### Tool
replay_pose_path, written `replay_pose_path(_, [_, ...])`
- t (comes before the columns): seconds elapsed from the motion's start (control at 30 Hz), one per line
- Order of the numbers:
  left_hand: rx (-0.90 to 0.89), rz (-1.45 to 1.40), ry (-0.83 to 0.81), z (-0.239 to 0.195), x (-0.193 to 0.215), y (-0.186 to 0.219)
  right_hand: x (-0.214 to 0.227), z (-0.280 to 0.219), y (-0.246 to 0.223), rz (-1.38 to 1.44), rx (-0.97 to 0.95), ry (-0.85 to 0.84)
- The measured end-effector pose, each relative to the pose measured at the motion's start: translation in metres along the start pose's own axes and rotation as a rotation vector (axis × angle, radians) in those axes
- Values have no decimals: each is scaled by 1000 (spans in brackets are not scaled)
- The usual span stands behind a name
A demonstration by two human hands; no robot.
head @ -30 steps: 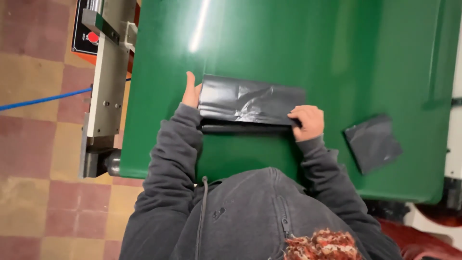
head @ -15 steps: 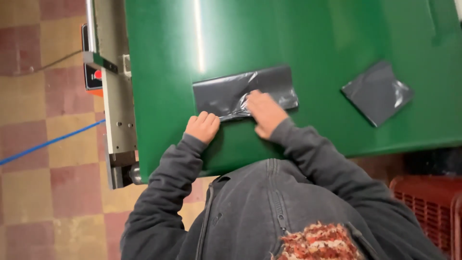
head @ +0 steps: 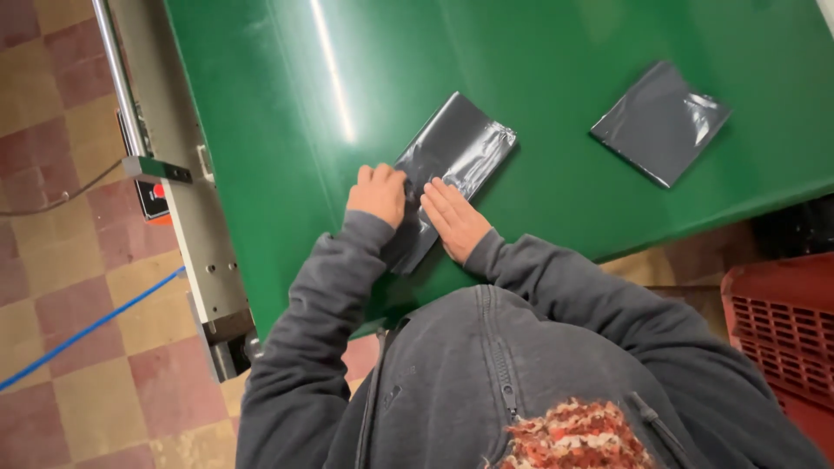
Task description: Folding grey plastic bags and placing them into a storage crate.
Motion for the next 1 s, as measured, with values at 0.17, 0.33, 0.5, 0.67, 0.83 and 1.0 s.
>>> replay_pose_path(0.17, [-39,-169,-40,-23,-38,-1,-17,-1,11,70,-51,-19])
replay_pose_path(0.33, [280,-776,-237,-2,-57,-50,-30,-14,26,183,-25,-90])
replay_pose_path(0.5, [504,-1453,-855,8,-111,-61,-44,-44,65,609,-497,-239])
replay_pose_path(0.67, [607,-1178,-786,21,-164,-83,-103,-98,137,1241,-905,114])
replay_pose_path(0.83, [281,-347,-452,57,-126,-46,-130,-120,154,1583,-1120,259])
replay_pose_path(1.0, [65,-127,11,80,-92,0,-130,-122,149,1634,-1190,238])
Point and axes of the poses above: each hand's wrist, its own z-axis towards the middle knuckle, its own x-axis out of the back of the hand, y = z × x, the point moved 9 cm from there along z, towards the middle knuckle, and after that the axes turned 4 degrees about -x, right-handed, at the moved point
